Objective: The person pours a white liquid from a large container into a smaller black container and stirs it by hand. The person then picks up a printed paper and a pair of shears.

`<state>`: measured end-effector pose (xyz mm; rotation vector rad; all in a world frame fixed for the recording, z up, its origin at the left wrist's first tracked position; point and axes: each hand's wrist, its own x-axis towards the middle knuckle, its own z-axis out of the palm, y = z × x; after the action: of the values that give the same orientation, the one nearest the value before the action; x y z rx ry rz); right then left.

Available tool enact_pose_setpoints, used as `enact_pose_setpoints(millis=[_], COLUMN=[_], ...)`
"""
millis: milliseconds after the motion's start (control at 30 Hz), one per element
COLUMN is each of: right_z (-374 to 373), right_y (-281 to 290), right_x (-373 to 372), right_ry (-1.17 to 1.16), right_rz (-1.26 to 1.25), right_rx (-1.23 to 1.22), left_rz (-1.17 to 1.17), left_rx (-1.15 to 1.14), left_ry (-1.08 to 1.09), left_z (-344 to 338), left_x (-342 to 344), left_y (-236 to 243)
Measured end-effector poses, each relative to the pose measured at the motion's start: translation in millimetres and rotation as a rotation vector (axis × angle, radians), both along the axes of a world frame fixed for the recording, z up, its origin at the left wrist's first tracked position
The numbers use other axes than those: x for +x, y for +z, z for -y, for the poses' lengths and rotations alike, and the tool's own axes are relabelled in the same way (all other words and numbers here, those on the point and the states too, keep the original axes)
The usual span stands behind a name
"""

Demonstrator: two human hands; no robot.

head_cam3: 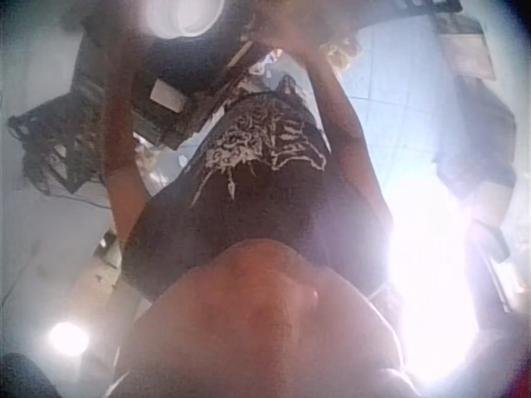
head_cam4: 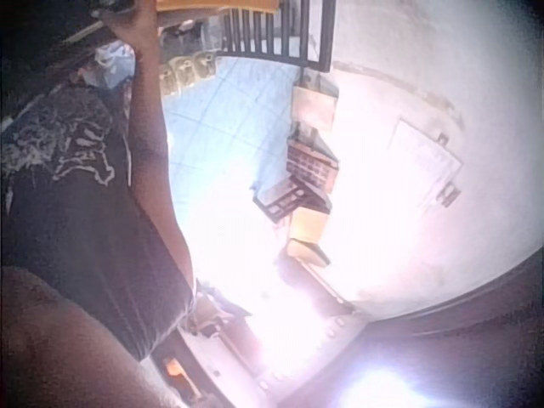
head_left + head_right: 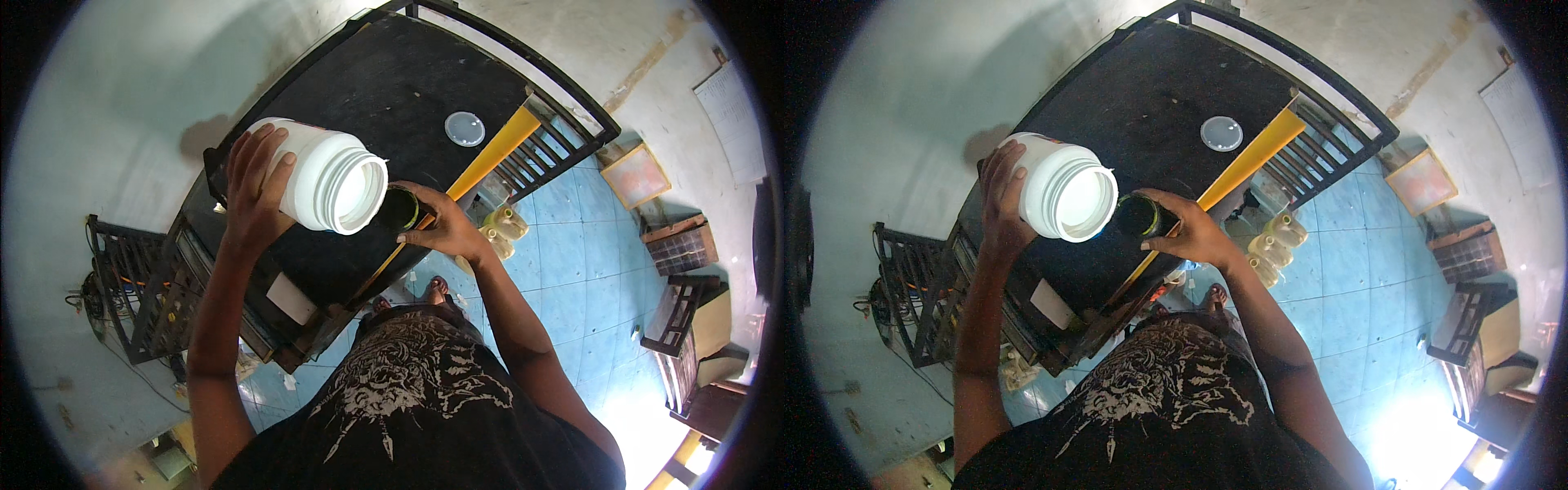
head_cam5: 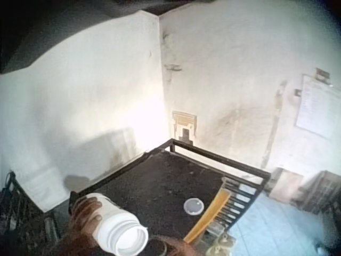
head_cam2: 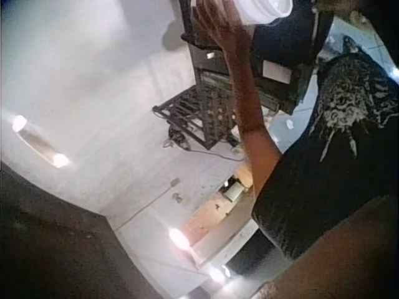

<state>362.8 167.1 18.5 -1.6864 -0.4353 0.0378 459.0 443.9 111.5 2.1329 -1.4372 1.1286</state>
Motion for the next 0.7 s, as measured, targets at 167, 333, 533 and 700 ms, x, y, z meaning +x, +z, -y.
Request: enact_pose_setpoints(millis=[167,333,533,700], right_z=[1,1,1,3], right_y=[15,9,15,12], right_x=[0,2,4,5], right_ry=[0.016,0.023,0.039,0.037], right_rz=[-0.052,-0.027,-0.012,-0.005], right_rx=[-0.071,-0.145,-0.147,-0.191], left_rz=[-0.036,-0.016,-0.023,0.009], left_rx=[0.044,0.031,0.061,0.067], left_ry=[0.036,-0.006,-0.026,-0.048], left_z=[5,8,10,12], left_x=[4,18,26,32], left_y=[4,-2,-2,-2])
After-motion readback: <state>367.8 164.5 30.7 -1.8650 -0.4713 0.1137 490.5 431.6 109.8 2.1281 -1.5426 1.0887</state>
